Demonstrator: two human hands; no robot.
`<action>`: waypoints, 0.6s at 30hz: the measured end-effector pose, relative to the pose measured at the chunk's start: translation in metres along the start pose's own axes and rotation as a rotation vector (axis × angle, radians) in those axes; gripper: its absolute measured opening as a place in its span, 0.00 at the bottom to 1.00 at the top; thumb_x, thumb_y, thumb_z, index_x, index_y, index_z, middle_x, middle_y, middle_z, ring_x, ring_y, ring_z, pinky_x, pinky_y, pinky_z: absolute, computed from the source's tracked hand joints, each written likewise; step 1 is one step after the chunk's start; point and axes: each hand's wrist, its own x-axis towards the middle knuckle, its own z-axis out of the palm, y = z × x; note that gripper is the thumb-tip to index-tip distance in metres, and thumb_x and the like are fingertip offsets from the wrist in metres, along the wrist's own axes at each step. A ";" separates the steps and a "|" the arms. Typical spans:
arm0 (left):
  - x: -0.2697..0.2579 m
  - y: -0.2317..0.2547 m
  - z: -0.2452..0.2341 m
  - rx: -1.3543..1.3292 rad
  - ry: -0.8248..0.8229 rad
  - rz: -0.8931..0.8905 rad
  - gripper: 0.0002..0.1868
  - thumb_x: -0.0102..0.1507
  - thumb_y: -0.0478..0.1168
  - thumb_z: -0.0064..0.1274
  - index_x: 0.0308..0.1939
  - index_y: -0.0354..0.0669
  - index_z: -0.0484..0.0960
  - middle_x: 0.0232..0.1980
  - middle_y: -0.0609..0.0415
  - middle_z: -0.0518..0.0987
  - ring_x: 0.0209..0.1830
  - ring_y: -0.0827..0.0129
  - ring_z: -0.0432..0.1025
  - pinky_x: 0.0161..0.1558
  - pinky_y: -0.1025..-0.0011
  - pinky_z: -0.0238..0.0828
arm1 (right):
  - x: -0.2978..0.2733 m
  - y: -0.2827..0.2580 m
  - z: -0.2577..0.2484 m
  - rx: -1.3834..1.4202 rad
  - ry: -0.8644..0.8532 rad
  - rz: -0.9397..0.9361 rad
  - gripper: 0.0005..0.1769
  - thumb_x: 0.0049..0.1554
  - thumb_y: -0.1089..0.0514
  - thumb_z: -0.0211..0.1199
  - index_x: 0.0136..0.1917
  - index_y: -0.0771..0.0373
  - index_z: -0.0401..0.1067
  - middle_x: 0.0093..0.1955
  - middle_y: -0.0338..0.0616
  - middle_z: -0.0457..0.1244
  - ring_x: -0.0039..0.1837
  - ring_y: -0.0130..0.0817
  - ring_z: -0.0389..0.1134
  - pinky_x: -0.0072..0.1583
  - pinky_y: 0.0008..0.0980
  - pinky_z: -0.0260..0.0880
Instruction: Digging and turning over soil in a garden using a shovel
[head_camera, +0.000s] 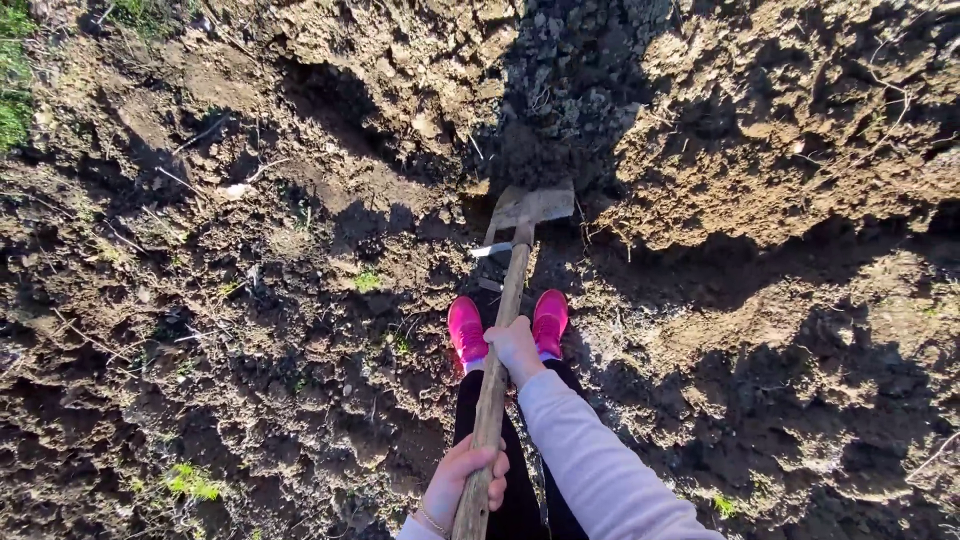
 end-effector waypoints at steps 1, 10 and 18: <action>0.002 0.003 0.000 0.002 -0.006 0.005 0.14 0.65 0.36 0.52 0.51 0.31 0.69 0.31 0.45 0.71 0.19 0.65 0.68 0.17 0.70 0.68 | 0.001 -0.005 0.000 0.000 0.002 -0.008 0.26 0.52 0.61 0.61 0.62 0.64 0.57 0.53 0.51 0.61 0.50 0.45 0.69 0.51 0.45 0.70; 0.018 0.000 -0.004 -0.121 -0.014 -0.006 0.13 0.64 0.36 0.52 0.49 0.36 0.70 0.30 0.51 0.71 0.17 0.71 0.65 0.16 0.73 0.64 | 0.029 -0.004 0.006 -0.329 0.072 -0.018 0.30 0.54 0.60 0.58 0.66 0.70 0.53 0.66 0.60 0.63 0.66 0.54 0.68 0.64 0.45 0.71; -0.023 -0.053 -0.044 -0.404 -0.170 -0.116 0.20 0.65 0.36 0.50 0.60 0.34 0.68 0.38 0.50 0.70 0.20 0.72 0.62 0.20 0.75 0.61 | -0.035 0.056 -0.004 0.427 -0.080 0.088 0.22 0.49 0.69 0.57 0.54 0.62 0.53 0.38 0.50 0.54 0.27 0.41 0.59 0.30 0.41 0.62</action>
